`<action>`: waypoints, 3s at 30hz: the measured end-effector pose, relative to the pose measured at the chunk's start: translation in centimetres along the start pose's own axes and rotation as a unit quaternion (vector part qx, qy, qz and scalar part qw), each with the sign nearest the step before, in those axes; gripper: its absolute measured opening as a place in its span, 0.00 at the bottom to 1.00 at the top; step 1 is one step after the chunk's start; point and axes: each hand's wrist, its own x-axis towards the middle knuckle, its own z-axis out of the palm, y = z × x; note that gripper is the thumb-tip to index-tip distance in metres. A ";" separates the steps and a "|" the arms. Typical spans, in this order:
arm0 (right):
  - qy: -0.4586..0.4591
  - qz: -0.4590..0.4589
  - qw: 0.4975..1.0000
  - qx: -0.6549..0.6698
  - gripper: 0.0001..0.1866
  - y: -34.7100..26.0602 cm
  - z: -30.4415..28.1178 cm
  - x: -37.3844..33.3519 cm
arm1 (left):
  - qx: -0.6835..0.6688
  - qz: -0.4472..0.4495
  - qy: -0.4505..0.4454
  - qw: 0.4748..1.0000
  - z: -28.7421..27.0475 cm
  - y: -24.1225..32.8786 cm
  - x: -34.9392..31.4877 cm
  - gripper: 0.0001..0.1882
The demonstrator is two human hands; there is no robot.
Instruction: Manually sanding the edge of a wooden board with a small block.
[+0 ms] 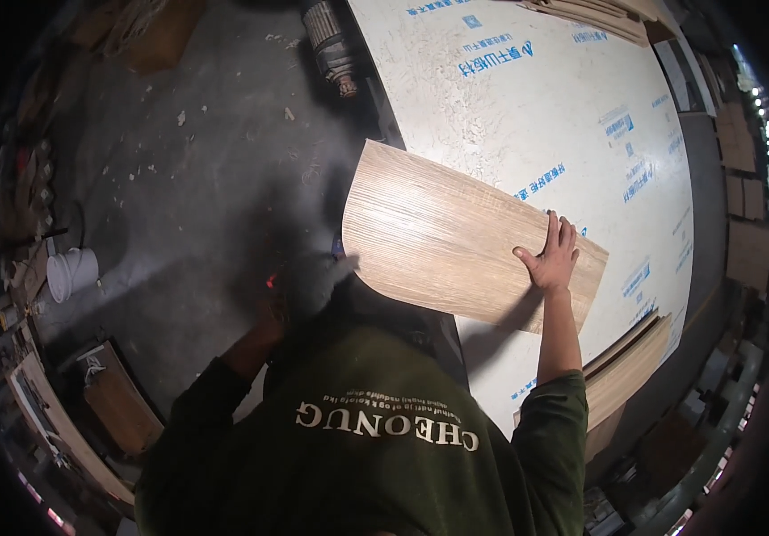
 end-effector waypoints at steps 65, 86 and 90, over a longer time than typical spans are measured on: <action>0.075 0.116 0.988 0.062 0.54 -3.5 1.7 -11.4 | 0.130 -0.079 0.232 0.961 8.9 3.1 6.6 0.17; -0.003 -0.275 0.961 0.000 0.40 -20.6 2.1 -6.8 | -0.654 -0.363 0.317 0.584 9.8 8.7 -9.1 0.18; 0.026 -0.247 0.968 0.031 0.40 -20.7 2.9 -3.0 | -0.605 -0.369 0.251 0.659 10.3 8.1 -8.3 0.20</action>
